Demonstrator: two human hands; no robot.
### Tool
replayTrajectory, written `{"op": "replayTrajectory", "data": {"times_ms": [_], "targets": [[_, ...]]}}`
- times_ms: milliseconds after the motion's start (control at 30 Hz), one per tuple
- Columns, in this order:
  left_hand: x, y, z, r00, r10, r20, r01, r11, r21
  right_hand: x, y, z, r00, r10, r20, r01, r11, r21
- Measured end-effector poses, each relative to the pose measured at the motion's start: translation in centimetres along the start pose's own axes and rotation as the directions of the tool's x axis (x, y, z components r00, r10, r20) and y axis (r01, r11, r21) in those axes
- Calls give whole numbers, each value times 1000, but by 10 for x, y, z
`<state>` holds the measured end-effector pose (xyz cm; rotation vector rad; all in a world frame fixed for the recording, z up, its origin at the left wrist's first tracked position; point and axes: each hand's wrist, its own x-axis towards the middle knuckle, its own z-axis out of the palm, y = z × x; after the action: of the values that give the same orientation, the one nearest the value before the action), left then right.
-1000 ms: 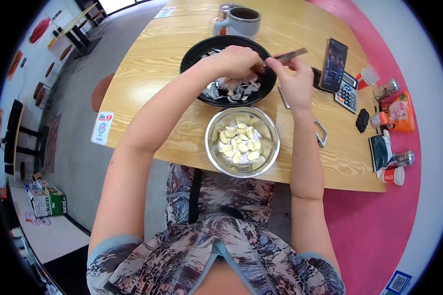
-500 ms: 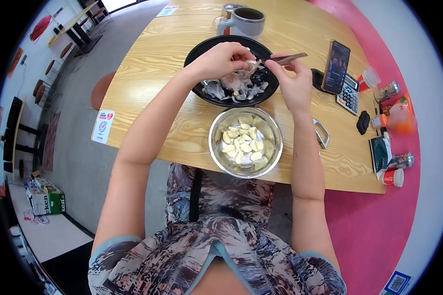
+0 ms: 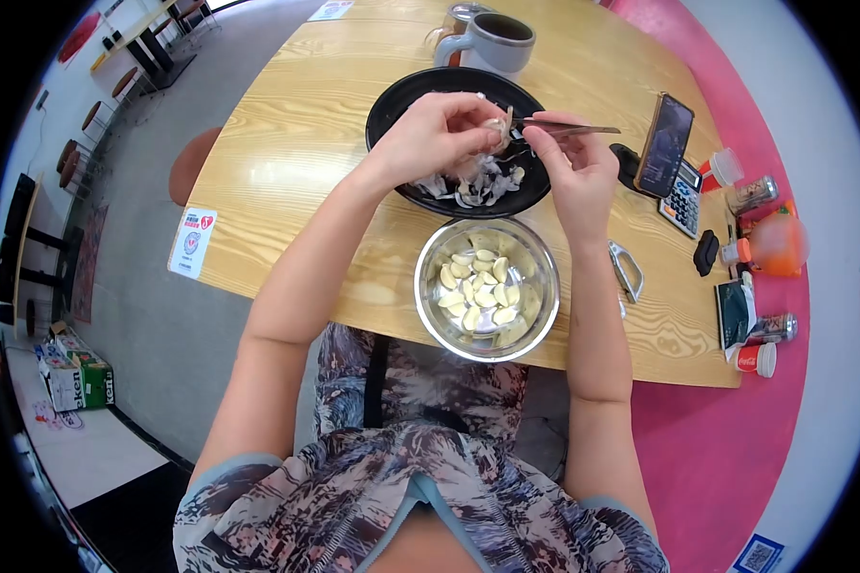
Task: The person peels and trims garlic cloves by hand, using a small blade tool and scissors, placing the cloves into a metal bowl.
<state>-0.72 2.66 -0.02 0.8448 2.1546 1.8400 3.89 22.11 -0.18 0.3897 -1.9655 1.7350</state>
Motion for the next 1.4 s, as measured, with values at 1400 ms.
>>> {"op": "replayTrajectory", "data": {"times_ms": [1400], "targets": [[-17,-2,3,985,102,-138,-125,977,-174,-9,5,9,986,-8,164,2,999,35]]}}
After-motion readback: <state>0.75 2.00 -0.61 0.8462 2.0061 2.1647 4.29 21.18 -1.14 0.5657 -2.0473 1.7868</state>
